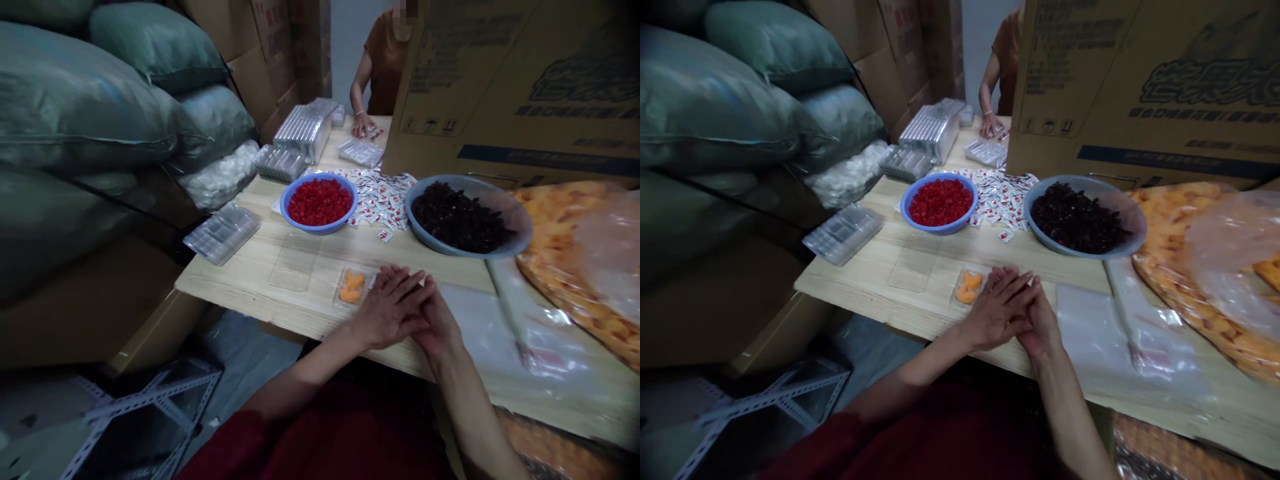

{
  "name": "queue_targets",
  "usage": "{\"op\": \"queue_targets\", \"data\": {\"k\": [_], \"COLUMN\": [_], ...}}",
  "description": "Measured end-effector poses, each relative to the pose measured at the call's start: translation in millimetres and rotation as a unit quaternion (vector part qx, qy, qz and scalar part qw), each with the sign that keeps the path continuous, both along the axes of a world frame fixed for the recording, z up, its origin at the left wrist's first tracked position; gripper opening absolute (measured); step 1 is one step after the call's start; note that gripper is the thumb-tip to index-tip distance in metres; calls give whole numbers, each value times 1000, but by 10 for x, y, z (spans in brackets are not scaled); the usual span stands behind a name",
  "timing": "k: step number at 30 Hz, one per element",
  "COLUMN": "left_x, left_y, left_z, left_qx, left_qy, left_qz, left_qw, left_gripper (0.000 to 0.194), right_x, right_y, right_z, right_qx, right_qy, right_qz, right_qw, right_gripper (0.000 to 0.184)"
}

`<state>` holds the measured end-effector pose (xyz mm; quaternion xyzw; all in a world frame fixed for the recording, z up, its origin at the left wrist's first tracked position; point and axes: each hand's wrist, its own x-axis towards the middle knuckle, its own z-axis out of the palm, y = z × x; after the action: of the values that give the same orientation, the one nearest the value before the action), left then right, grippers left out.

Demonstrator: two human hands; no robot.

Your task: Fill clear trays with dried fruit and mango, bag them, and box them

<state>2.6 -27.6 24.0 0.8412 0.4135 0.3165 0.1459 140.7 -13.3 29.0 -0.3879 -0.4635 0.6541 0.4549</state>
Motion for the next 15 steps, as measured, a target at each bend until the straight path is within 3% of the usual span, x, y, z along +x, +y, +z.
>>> {"op": "queue_targets", "data": {"k": [1,3,5,7,11,13,15], "left_x": [-78,-399,-839,-1250,-1666,-1693,-1657], "left_y": [51,154,239,297,280,173,8], "left_z": [-33,-110,-183,-249,-310,-240,-80], "left_qx": [-1,-20,-52,-111,-230,-231,-211], "left_qy": [16,30,44,90,146,114,23], "left_qz": [38,175,310,387,408,409,398], "left_qw": [999,984,948,911,871,875,893], "left_gripper": [55,44,36,30,13,14,17], "right_x": [58,215,378,481,418,297,150], "right_y": [0,-9,-30,-55,-121,-172,-232], "right_z": [32,51,11,-60,-149,-151,-147], "right_qx": [-28,-93,-133,-133,-135,-139,-144], "right_qy": [26,69,64,21,-5,-18,-27], "right_qz": [5,-32,-96,-151,-125,-98,-85], "right_qw": [999,993,984,979,983,985,986], "right_gripper": [61,47,38,38,41,40,39]}}
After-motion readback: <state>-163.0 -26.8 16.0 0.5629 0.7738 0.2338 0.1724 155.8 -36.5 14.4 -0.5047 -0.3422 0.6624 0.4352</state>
